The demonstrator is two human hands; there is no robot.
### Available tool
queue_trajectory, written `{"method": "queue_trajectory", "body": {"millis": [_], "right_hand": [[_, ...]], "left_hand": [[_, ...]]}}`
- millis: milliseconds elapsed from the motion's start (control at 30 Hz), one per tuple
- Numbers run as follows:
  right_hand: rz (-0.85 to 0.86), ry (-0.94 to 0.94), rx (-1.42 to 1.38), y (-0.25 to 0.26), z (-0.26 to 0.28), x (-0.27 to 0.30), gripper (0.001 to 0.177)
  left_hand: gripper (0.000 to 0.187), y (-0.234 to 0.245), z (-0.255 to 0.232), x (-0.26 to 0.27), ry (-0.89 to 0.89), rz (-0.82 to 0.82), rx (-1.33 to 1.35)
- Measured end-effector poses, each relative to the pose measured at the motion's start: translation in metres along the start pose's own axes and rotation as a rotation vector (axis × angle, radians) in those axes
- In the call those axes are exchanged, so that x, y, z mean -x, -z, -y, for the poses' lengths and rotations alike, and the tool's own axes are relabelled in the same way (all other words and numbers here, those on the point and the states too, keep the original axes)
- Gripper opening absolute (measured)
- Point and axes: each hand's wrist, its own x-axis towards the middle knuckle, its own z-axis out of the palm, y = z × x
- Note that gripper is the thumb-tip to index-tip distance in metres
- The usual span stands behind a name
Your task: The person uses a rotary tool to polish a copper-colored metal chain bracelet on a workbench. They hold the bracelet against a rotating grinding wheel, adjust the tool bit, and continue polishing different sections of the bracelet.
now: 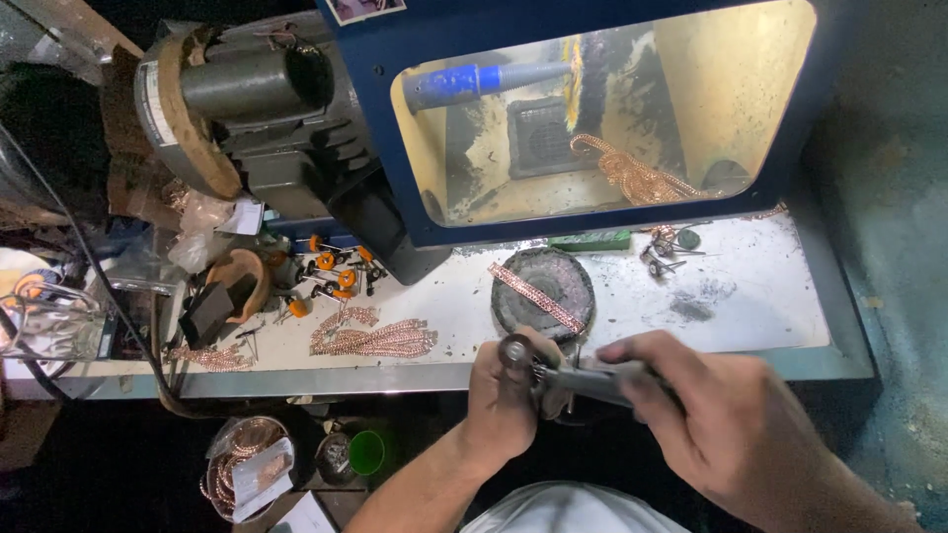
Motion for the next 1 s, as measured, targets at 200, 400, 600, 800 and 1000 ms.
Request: {"method": "queue_trajectory", "body": {"millis": [200,400,600,800,1000], "right_hand": [[-0.255,0.186,0.139,-0.032,-0.03,0.039,0.035],[-0.03,-0.344,-0.378,-0.062,-0.065,0.074,0.047],[-0.411,0.239,0.1,-0.063,-0.045,0.069,0.034],[0.028,-0.752,-0.978,-0.088,-0.066,0.095,0.047],[-0.352,-0.103,-0.268,-0.086,-0.058,0.101,0.023]], "left_hand": [[0.051,-0.003,0.006,0.011,-0.034,0.086,-0.264],[0.026,-0.01,0.002,0.017,-0.143,0.205,-0.503],[0.021,-0.014,0.01,0.015,-0.147,0.276,-0.501],[0.014,-0.014,0.027,0.016,-0.174,0.365,-0.586],[0.016,-0.022,0.036,0.021,-0.045,0.316,-0.515]]}}
